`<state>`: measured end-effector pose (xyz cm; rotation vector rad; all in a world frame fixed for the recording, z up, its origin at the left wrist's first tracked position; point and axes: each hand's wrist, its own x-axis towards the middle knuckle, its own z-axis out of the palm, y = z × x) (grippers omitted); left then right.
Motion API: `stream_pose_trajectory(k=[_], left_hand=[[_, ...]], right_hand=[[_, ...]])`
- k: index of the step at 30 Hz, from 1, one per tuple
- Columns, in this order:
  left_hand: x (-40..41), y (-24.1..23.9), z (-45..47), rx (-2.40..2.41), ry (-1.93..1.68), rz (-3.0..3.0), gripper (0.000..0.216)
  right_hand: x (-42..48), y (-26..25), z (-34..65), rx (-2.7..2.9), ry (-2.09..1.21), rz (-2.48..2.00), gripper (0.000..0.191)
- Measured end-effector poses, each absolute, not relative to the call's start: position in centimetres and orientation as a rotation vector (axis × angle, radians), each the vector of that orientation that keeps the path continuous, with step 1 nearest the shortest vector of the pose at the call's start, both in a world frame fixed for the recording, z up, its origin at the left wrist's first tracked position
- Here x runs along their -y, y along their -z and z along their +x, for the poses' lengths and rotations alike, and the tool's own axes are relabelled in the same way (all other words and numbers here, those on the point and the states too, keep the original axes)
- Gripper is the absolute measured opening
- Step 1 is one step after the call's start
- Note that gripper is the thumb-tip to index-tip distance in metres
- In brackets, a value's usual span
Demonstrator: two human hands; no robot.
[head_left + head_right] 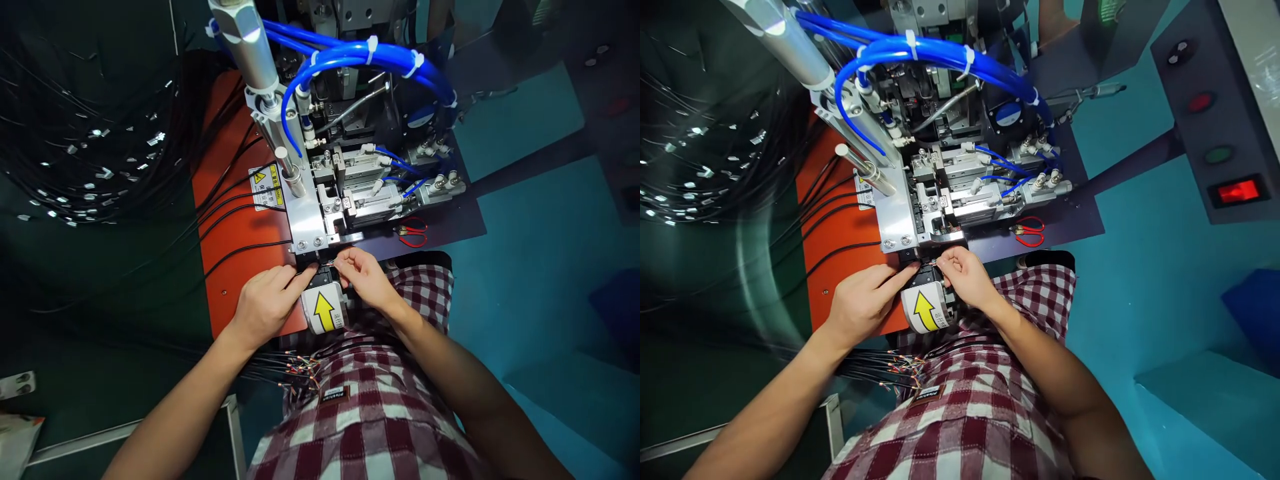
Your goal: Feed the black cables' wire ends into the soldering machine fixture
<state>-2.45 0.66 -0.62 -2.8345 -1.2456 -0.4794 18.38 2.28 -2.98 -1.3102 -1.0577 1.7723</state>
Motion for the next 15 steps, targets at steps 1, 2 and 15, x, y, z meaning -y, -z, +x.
stream_pose_trajectory(k=[1,2,15], left_hand=[[-0.6,0.5,-2.4,1.246,0.472,-2.821,0.03],[-0.6,0.4,-2.4,1.248,0.46,-2.805,0.03],[0.1,-0.3,0.1,1.464,0.51,-2.966,0.036]], right_hand=[[-2.3,3.0,18.4,1.051,-1.792,-1.3,0.024],[-2.3,3.0,18.5,1.047,-1.809,-1.289,0.024],[-2.0,4.2,17.4,0.947,-1.732,-1.199,0.03]])
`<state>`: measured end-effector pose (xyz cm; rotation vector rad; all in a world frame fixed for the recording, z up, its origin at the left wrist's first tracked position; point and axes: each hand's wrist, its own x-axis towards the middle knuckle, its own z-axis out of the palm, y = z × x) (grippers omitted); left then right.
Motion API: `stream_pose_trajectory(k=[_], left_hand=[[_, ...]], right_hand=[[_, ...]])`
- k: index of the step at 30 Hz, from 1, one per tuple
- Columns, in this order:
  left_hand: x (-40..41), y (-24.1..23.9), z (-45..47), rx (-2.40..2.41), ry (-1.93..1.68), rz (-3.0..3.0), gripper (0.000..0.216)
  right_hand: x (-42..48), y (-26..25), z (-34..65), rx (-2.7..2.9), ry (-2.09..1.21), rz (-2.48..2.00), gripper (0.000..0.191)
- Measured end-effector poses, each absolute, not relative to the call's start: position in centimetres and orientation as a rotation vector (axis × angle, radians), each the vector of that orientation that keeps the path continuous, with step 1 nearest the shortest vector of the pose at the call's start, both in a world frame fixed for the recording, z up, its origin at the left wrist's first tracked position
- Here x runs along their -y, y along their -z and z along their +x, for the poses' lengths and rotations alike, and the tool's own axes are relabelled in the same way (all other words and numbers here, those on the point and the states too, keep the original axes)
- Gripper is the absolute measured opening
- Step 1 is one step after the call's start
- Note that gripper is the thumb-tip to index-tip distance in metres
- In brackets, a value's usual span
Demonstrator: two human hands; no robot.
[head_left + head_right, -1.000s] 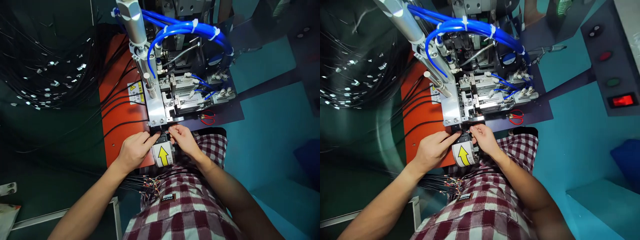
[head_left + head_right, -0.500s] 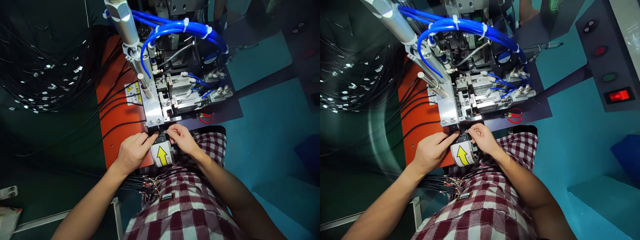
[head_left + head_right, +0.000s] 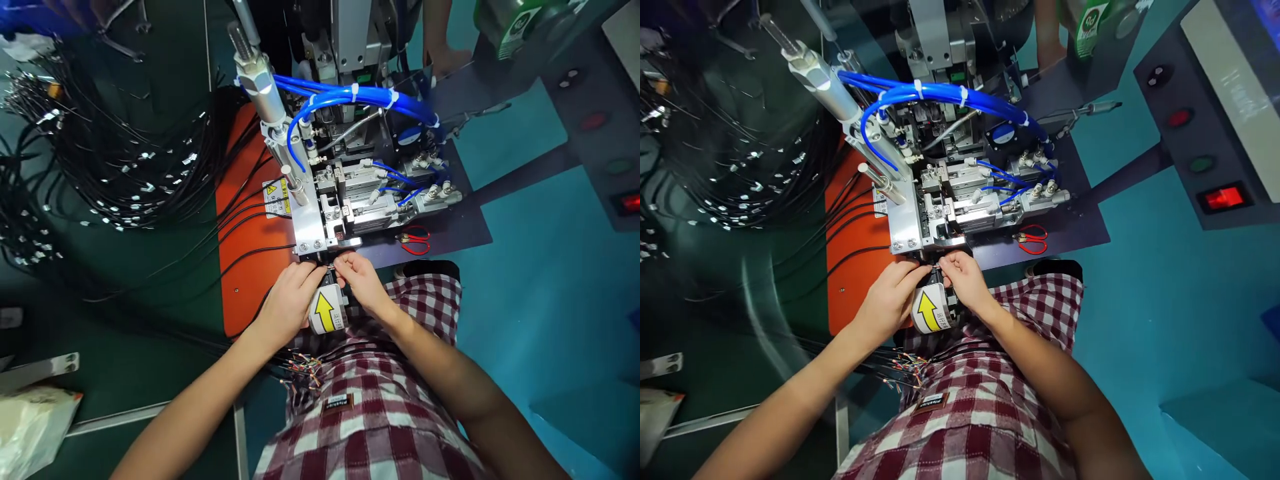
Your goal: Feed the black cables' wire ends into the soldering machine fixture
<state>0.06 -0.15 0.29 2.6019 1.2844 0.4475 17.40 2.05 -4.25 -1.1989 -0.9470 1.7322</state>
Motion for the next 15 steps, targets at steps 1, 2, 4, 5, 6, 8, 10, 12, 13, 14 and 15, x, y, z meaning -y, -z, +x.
stream_pose_trajectory(k=[1,2,4,5,6,8,10,12,13,14,15], left_hand=[[0.0,0.0,0.2,-1.3,-0.489,2.577,0.034],[0.0,0.1,0.2,-1.318,-0.521,2.55,0.032],[0.0,0.3,0.4,-1.357,-0.542,2.5,0.03],[0.1,0.3,0.5,-1.378,-0.54,2.48,0.03],[0.2,0.3,0.7,-1.4,-0.532,2.467,0.03],[0.5,0.3,1.0,-1.442,-0.514,2.471,0.032],[0.8,0.5,1.3,-1.479,-0.505,2.505,0.034],[1.0,0.7,1.5,-1.497,-0.521,2.531,0.034],[1.0,0.8,1.5,-1.498,-0.542,2.525,0.033],[1.0,0.9,1.4,-1.497,-0.572,2.503,0.033],[0.9,1.0,1.3,-1.498,-0.607,2.465,0.032]], right_hand=[[-2.0,4.2,17.4,0.971,-1.71,-1.204,0.029],[-1.9,4.2,17.5,1.009,-1.68,-1.221,0.027],[-1.8,4.0,17.7,1.113,-1.597,-1.279,0.025],[-1.7,4.0,17.7,1.16,-1.547,-1.312,0.024],[-1.7,4.0,17.7,1.187,-1.511,-1.336,0.024],[-1.7,4.1,17.6,1.148,-1.535,-1.338,0.026],[-1.8,4.3,17.5,1.001,-1.665,-1.286,0.031],[-2.0,4.5,17.3,0.867,-1.79,-1.223,0.036],[-2.1,4.5,17.3,0.835,-1.826,-1.205,0.037],[-2.2,4.5,17.4,0.823,-1.844,-1.197,0.038],[-2.3,4.4,17.5,0.825,-1.849,-1.195,0.039]])
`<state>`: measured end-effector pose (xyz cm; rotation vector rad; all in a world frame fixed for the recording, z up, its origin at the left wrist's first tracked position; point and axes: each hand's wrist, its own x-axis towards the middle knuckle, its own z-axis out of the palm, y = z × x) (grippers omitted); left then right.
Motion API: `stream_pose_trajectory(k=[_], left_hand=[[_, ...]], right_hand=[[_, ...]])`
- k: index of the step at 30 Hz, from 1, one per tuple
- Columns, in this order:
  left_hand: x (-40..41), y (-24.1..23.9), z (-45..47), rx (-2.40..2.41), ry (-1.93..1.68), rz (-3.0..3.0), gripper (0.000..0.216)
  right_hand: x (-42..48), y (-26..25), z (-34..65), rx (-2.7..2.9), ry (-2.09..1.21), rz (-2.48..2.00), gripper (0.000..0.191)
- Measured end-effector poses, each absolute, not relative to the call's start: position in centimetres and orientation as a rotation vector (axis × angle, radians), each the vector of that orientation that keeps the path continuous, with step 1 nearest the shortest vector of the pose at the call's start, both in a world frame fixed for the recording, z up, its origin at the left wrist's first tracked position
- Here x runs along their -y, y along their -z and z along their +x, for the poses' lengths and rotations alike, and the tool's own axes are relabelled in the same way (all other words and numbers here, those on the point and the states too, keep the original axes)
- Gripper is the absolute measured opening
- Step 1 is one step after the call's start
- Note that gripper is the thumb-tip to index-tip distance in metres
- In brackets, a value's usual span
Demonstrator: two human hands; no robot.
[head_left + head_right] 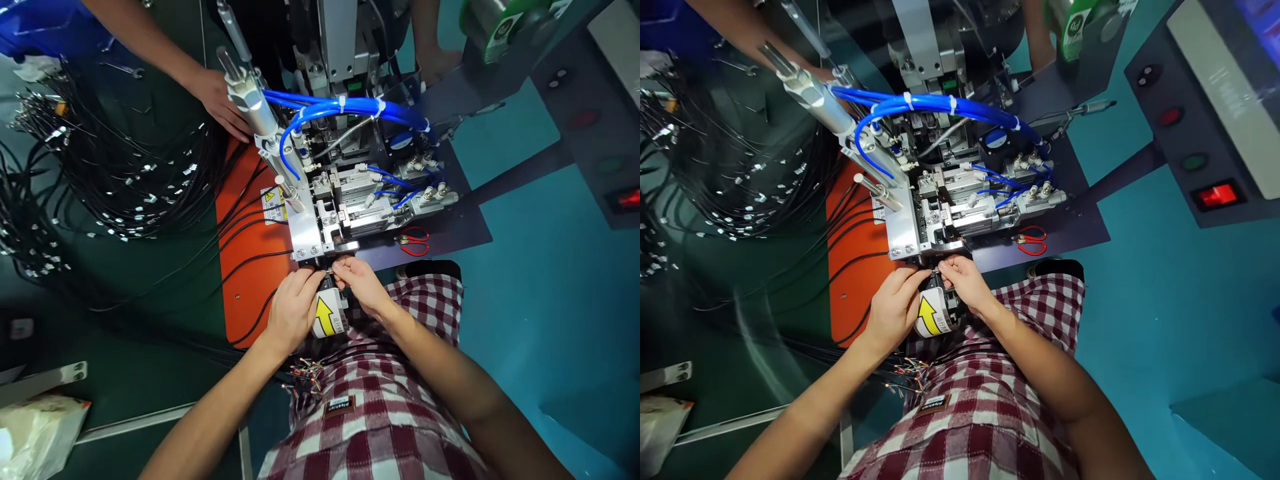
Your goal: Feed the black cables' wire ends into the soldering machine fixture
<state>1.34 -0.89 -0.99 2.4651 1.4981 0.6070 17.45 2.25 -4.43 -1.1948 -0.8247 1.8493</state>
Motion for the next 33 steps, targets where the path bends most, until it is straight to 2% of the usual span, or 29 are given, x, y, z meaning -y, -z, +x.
stream_pose_trajectory(k=[4,12,19,23,26,33], left_hand=[[0.6,1.0,1.0,-1.493,-0.662,2.363,0.034],[0.6,1.0,2.1,-1.59,-0.519,2.374,0.036],[3.2,0.0,0.7,-1.674,-0.713,2.007,0.037],[6.5,-0.2,-0.5,-2.053,-0.541,1.938,0.046],[7.4,0.2,-0.5,-2.218,-0.465,1.965,0.044],[6.4,1.1,-2.3,-2.13,-0.383,2.162,0.047]], right_hand=[[-2.2,4.2,17.5,0.841,-1.815,-1.196,0.04],[-1.6,4.6,16.3,0.752,-1.704,-1.207,0.037],[-2.0,4.2,17.1,0.823,-1.751,-1.173,0.04],[-2.0,4.7,17.1,0.823,-1.751,-1.18,0.041],[-2.0,5.0,17.1,0.828,-1.745,-1.181,0.04],[-2.2,5.1,17.3,0.881,-1.713,-1.168,0.037]])
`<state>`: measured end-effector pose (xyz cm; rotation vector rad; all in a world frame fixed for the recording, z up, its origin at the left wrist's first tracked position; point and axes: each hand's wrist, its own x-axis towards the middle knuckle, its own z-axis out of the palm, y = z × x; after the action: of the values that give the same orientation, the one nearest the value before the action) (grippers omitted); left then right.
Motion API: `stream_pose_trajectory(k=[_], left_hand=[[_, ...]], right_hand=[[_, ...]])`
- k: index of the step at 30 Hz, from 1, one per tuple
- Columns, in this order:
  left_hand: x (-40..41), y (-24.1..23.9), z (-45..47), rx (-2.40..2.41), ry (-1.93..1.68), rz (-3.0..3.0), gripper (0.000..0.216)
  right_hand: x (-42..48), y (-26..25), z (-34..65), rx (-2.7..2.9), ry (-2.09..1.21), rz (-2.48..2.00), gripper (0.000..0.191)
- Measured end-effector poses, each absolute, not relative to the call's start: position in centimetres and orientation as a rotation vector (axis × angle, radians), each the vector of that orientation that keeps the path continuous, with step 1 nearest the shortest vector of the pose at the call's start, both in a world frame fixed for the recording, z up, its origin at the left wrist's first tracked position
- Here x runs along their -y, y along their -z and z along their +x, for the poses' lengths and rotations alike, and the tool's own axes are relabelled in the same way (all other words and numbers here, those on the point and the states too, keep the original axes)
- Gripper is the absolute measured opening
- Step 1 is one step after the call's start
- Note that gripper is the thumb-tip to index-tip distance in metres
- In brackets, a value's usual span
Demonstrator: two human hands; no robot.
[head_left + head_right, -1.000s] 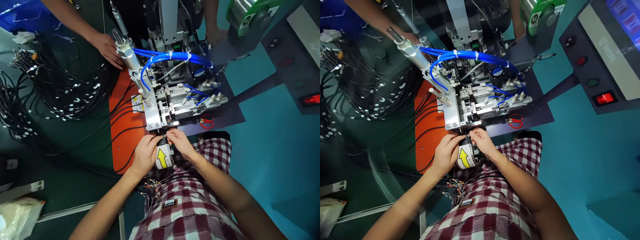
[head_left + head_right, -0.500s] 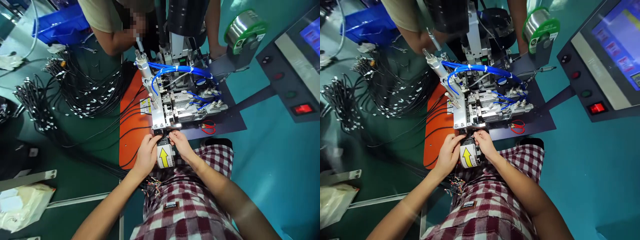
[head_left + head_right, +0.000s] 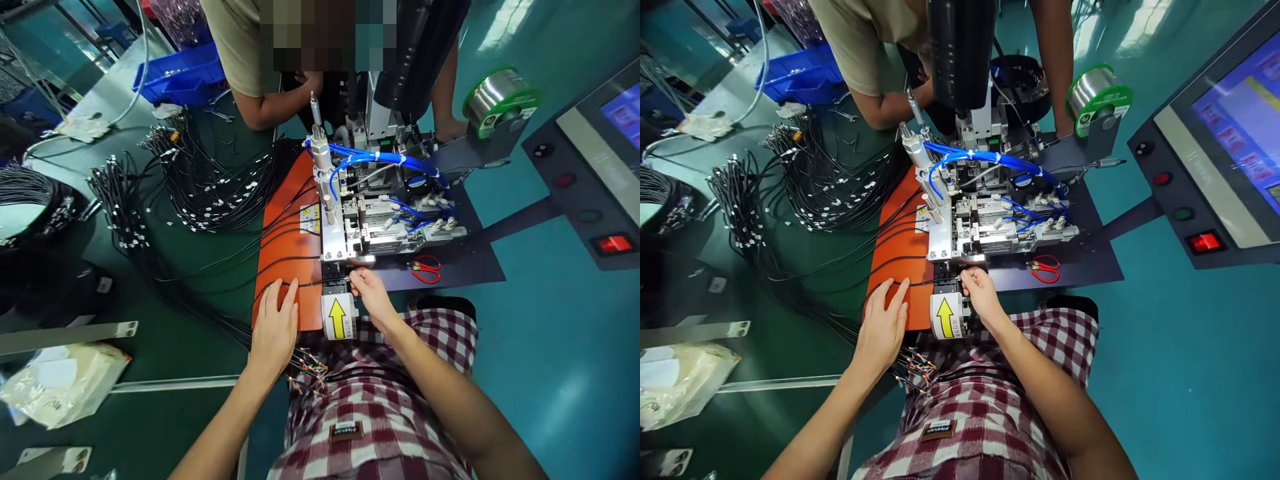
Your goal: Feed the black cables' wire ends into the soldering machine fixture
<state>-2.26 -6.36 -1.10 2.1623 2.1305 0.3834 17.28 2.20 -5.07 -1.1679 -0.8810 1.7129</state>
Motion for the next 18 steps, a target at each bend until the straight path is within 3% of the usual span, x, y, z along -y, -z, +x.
stream_pose_trajectory(k=[18], left_hand=[[6.7,2.1,-3.6,-2.057,-0.392,2.282,0.048]], right_hand=[[-1.5,6.0,19.3,0.856,-1.599,-1.292,0.037]])
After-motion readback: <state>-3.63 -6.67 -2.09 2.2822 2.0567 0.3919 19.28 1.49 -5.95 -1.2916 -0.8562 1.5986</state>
